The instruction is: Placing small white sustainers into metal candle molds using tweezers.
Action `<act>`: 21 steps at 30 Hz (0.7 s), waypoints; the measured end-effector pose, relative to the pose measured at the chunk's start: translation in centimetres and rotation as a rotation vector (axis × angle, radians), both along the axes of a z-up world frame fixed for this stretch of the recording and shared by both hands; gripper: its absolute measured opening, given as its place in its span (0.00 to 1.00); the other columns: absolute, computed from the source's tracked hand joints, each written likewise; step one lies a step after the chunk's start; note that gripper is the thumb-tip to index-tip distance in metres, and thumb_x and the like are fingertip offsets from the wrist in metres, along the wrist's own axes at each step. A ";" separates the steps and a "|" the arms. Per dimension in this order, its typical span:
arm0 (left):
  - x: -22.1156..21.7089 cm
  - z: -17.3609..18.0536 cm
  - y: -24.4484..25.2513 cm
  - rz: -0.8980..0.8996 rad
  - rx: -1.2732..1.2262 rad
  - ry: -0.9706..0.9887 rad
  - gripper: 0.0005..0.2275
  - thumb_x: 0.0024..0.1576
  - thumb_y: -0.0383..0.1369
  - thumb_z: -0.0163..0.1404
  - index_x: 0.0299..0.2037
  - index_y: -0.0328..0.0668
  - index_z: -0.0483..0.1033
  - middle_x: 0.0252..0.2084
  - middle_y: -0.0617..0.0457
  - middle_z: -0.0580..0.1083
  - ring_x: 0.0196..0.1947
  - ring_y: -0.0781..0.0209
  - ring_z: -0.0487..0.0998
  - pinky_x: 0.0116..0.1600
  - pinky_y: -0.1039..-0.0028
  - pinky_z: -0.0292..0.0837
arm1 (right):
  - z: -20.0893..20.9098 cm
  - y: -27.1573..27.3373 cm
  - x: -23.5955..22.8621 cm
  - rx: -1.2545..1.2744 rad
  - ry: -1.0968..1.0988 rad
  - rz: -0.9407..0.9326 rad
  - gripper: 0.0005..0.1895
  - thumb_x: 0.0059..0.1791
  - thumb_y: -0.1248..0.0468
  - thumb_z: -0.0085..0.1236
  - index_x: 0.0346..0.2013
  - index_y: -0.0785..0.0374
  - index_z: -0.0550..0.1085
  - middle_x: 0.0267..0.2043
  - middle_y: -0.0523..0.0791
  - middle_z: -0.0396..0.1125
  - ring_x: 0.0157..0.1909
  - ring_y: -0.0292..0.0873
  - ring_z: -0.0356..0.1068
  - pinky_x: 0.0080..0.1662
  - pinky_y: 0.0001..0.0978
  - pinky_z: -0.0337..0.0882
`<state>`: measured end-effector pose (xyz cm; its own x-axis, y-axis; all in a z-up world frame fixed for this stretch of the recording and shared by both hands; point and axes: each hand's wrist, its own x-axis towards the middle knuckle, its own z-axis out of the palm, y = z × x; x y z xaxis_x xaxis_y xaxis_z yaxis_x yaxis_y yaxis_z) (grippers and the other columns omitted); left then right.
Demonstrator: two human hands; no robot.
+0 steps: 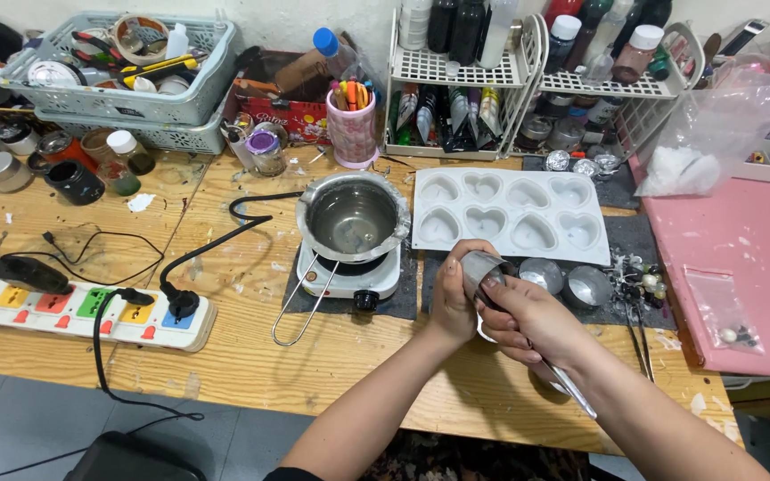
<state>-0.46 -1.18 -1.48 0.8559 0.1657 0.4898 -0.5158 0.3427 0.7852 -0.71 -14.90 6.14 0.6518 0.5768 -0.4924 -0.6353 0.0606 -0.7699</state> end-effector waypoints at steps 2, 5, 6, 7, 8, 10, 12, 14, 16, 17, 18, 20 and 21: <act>-0.3 1.0 0.3 0.016 0.048 0.007 0.29 0.69 0.55 0.24 0.48 0.35 0.70 0.35 0.52 0.71 0.35 0.65 0.70 0.42 0.73 0.67 | 0.3 -0.1 0.2 -0.024 -0.012 0.011 0.15 0.57 0.55 0.41 0.34 0.64 0.65 0.16 0.37 0.51 0.12 0.30 0.47 0.12 0.23 0.47; -0.3 1.3 0.7 -0.001 0.103 0.025 0.29 0.68 0.55 0.23 0.48 0.36 0.70 0.32 0.54 0.70 0.30 0.66 0.70 0.37 0.75 0.66 | 1.0 -0.3 0.6 -0.089 -0.037 0.032 0.15 0.57 0.55 0.41 0.34 0.63 0.65 0.16 0.37 0.51 0.12 0.30 0.47 0.12 0.24 0.47; -0.2 1.1 0.7 -0.032 0.106 0.035 0.29 0.68 0.55 0.23 0.48 0.36 0.70 0.30 0.54 0.70 0.27 0.67 0.69 0.33 0.75 0.65 | 1.4 -0.4 0.7 -0.134 -0.050 0.044 0.15 0.57 0.55 0.41 0.34 0.63 0.65 0.16 0.37 0.51 0.12 0.31 0.46 0.12 0.24 0.46; -0.6 1.6 0.8 -0.031 0.103 0.037 0.29 0.68 0.55 0.23 0.48 0.36 0.70 0.30 0.54 0.70 0.27 0.67 0.69 0.33 0.75 0.65 | 1.5 -0.4 0.5 -0.137 -0.048 0.044 0.15 0.57 0.55 0.41 0.34 0.63 0.65 0.16 0.37 0.51 0.12 0.31 0.46 0.12 0.24 0.46; -0.8 2.1 1.0 -0.079 0.126 0.073 0.29 0.68 0.54 0.22 0.48 0.36 0.70 0.29 0.55 0.70 0.25 0.67 0.69 0.31 0.76 0.65 | 1.7 -0.5 0.4 -0.190 -0.081 0.044 0.16 0.57 0.55 0.41 0.34 0.63 0.65 0.16 0.37 0.51 0.12 0.31 0.46 0.13 0.25 0.47; -0.6 2.1 1.1 -0.128 0.146 0.110 0.28 0.68 0.53 0.22 0.48 0.37 0.70 0.27 0.55 0.70 0.22 0.67 0.69 0.29 0.76 0.64 | 3.5 -0.5 -0.4 -0.245 -0.111 0.043 0.16 0.57 0.54 0.41 0.33 0.63 0.64 0.16 0.38 0.50 0.12 0.32 0.46 0.14 0.26 0.47; 0.3 0.9 1.1 -0.202 0.294 0.141 0.27 0.70 0.48 0.18 0.44 0.38 0.71 0.30 0.55 0.75 0.30 0.67 0.78 0.35 0.75 0.75 | 6.5 -0.3 -1.8 -0.365 -0.289 0.003 0.15 0.56 0.54 0.41 0.32 0.61 0.66 0.15 0.38 0.51 0.10 0.33 0.46 0.13 0.28 0.46; -0.7 -2.7 -2.4 0.106 0.547 -0.109 0.26 0.73 0.45 0.19 0.48 0.32 0.68 0.37 0.43 0.74 0.36 0.55 0.77 0.41 0.69 0.74 | 9.6 0.4 -2.5 -0.397 -0.383 0.012 0.16 0.56 0.54 0.42 0.32 0.61 0.67 0.14 0.38 0.52 0.10 0.33 0.47 0.13 0.28 0.47; -0.7 -5.3 -3.6 0.387 0.818 -0.380 0.24 0.76 0.42 0.19 0.52 0.27 0.65 0.43 0.32 0.74 0.42 0.44 0.76 0.48 0.64 0.72 | 11.0 0.4 -2.9 -0.408 -0.480 -0.009 0.16 0.56 0.53 0.42 0.32 0.61 0.67 0.14 0.39 0.53 0.10 0.32 0.49 0.13 0.28 0.48; 0.1 -6.0 -2.9 0.130 0.626 -0.090 0.22 0.75 0.41 0.25 0.44 0.26 0.65 0.35 0.36 0.71 0.35 0.49 0.71 0.43 0.64 0.68 | 10.9 0.2 -2.7 -0.406 -0.481 0.005 0.18 0.56 0.52 0.43 0.32 0.63 0.68 0.13 0.40 0.53 0.10 0.33 0.49 0.13 0.29 0.49; 1.5 -6.5 -2.8 -0.137 0.426 0.183 0.23 0.75 0.41 0.30 0.37 0.26 0.66 0.28 0.40 0.68 0.28 0.53 0.66 0.38 0.64 0.64 | 11.1 -0.3 -2.4 -0.417 -0.495 0.017 0.20 0.57 0.50 0.43 0.32 0.64 0.68 0.13 0.40 0.53 0.10 0.34 0.50 0.13 0.29 0.50; 0.5 0.9 -0.2 -0.106 0.351 0.213 0.20 0.71 0.41 0.28 0.41 0.31 0.69 0.31 0.45 0.73 0.32 0.57 0.72 0.41 0.68 0.69 | 12.0 -0.6 -2.3 -0.469 -0.438 0.008 0.21 0.56 0.49 0.44 0.32 0.64 0.70 0.13 0.40 0.53 0.10 0.33 0.49 0.14 0.29 0.49; -0.5 4.3 1.2 -0.055 0.268 0.266 0.20 0.67 0.40 0.27 0.46 0.37 0.71 0.35 0.50 0.78 0.36 0.61 0.78 0.44 0.72 0.74 | 12.3 -0.6 -2.3 -0.520 -0.366 0.028 0.22 0.55 0.48 0.44 0.33 0.64 0.71 0.13 0.40 0.52 0.10 0.33 0.48 0.14 0.29 0.48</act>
<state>-1.00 -0.02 2.80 0.9631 0.0123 0.2688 -0.2682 0.1288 0.9547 -3.03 -15.50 18.49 0.8192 0.3415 -0.4607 -0.3210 -0.3926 -0.8619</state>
